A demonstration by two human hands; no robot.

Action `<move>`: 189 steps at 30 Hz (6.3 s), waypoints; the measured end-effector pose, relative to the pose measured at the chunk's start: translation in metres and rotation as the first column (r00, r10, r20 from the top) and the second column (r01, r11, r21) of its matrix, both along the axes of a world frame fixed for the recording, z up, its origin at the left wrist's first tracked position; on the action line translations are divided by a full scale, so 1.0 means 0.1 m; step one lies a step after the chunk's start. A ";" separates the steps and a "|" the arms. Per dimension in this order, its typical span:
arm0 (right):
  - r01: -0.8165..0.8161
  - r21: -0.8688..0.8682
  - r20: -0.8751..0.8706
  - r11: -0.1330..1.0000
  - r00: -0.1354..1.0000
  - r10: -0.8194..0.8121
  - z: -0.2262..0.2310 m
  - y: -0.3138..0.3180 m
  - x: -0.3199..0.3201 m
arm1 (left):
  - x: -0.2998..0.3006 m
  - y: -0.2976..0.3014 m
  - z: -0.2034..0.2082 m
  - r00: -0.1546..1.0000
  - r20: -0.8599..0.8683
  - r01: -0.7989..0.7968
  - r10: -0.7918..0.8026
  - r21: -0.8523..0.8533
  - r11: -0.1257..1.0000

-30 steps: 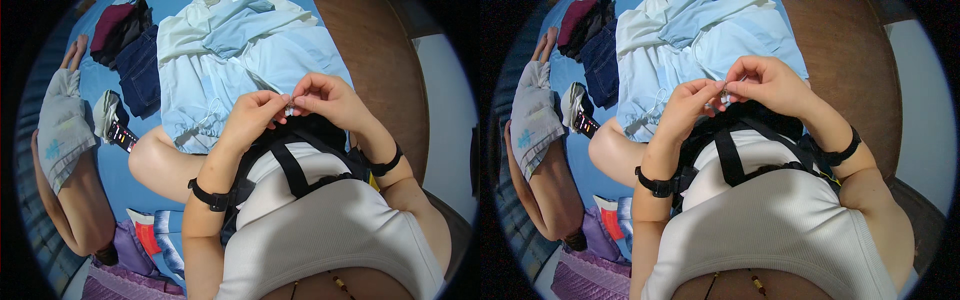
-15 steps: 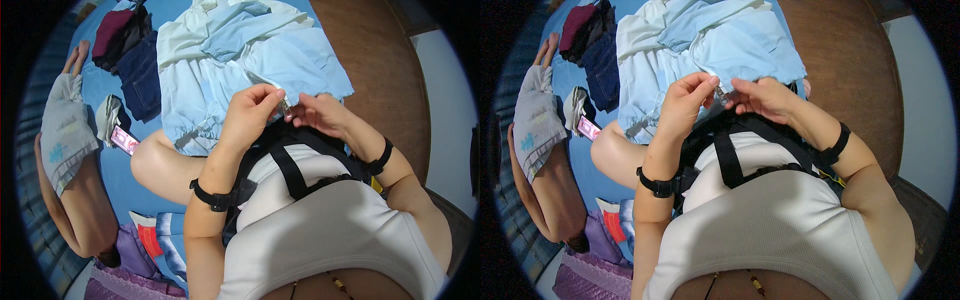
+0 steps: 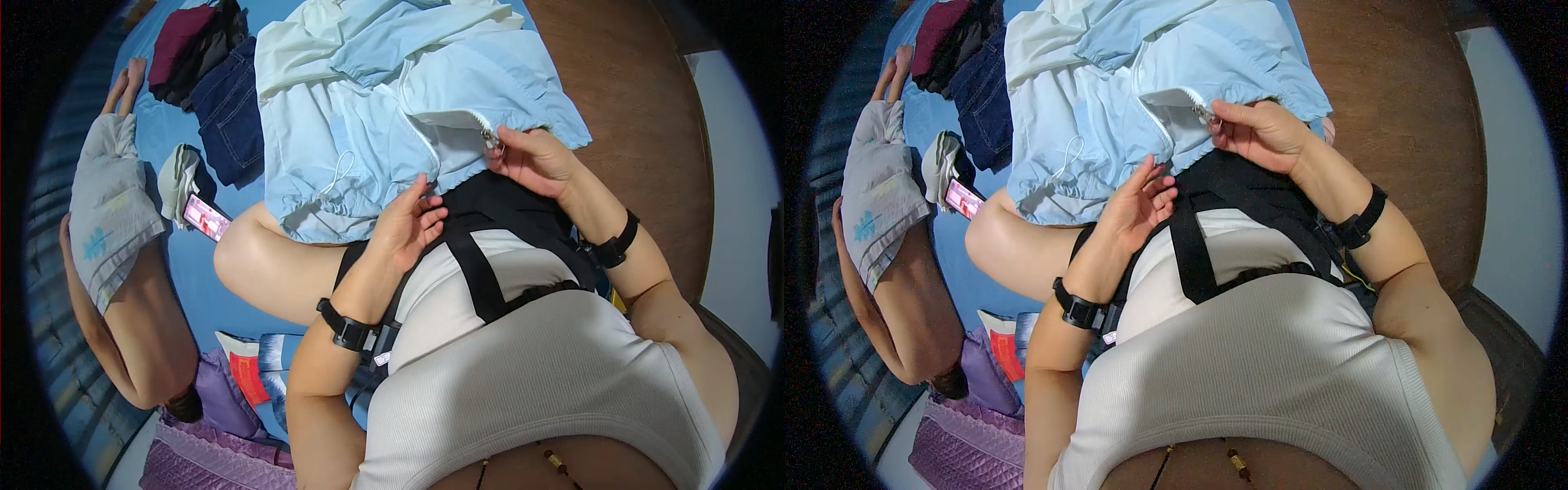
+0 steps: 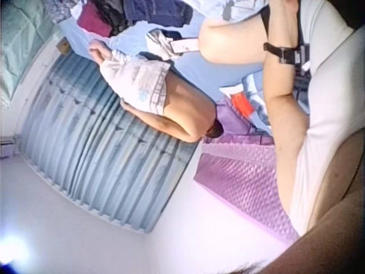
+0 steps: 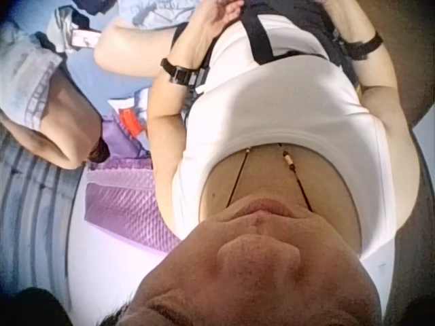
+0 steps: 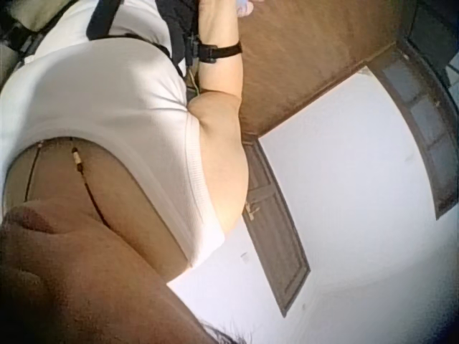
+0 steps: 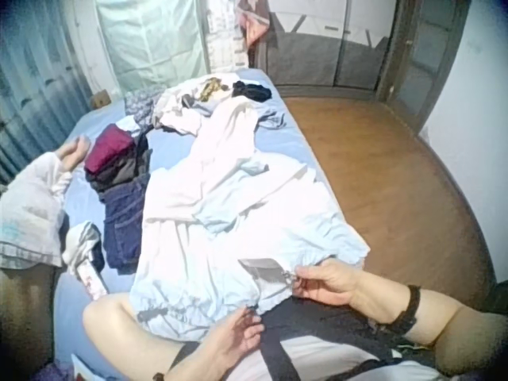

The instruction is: The recorder is folding several items of clothing on a bed.

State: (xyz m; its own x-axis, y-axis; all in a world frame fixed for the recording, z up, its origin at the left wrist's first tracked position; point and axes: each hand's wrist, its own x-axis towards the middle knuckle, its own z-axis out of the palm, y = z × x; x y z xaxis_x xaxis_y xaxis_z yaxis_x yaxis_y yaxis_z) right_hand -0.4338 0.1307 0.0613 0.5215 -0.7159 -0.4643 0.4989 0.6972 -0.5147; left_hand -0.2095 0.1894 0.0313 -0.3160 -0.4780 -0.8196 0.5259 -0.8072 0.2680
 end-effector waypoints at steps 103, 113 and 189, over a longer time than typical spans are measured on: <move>-0.793 -0.608 -0.577 -0.026 0.464 -0.672 0.47 -0.08 0.63 | 0.03 -0.37 0.29 0.994 -0.037 -0.107 0.105 -0.577 0.809; -0.656 -0.720 -0.668 0.226 0.567 -0.481 0.50 -0.15 0.73 | 0.15 -0.30 0.47 0.966 0.254 0.120 0.040 -0.585 0.802; -0.662 -0.749 -0.613 0.019 0.682 -0.399 0.30 -0.05 1.02 | 0.23 0.08 0.50 0.824 0.420 -0.020 0.381 -0.650 0.760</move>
State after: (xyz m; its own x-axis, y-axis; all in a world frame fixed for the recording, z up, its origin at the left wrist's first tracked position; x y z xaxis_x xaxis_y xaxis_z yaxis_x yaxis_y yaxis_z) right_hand -0.3323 0.1258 0.0915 0.6851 -0.6476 0.3334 -0.2815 -0.6576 -0.6988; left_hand -0.1861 0.1973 0.0808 0.2135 -0.9154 -0.3414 0.2973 -0.2720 0.9152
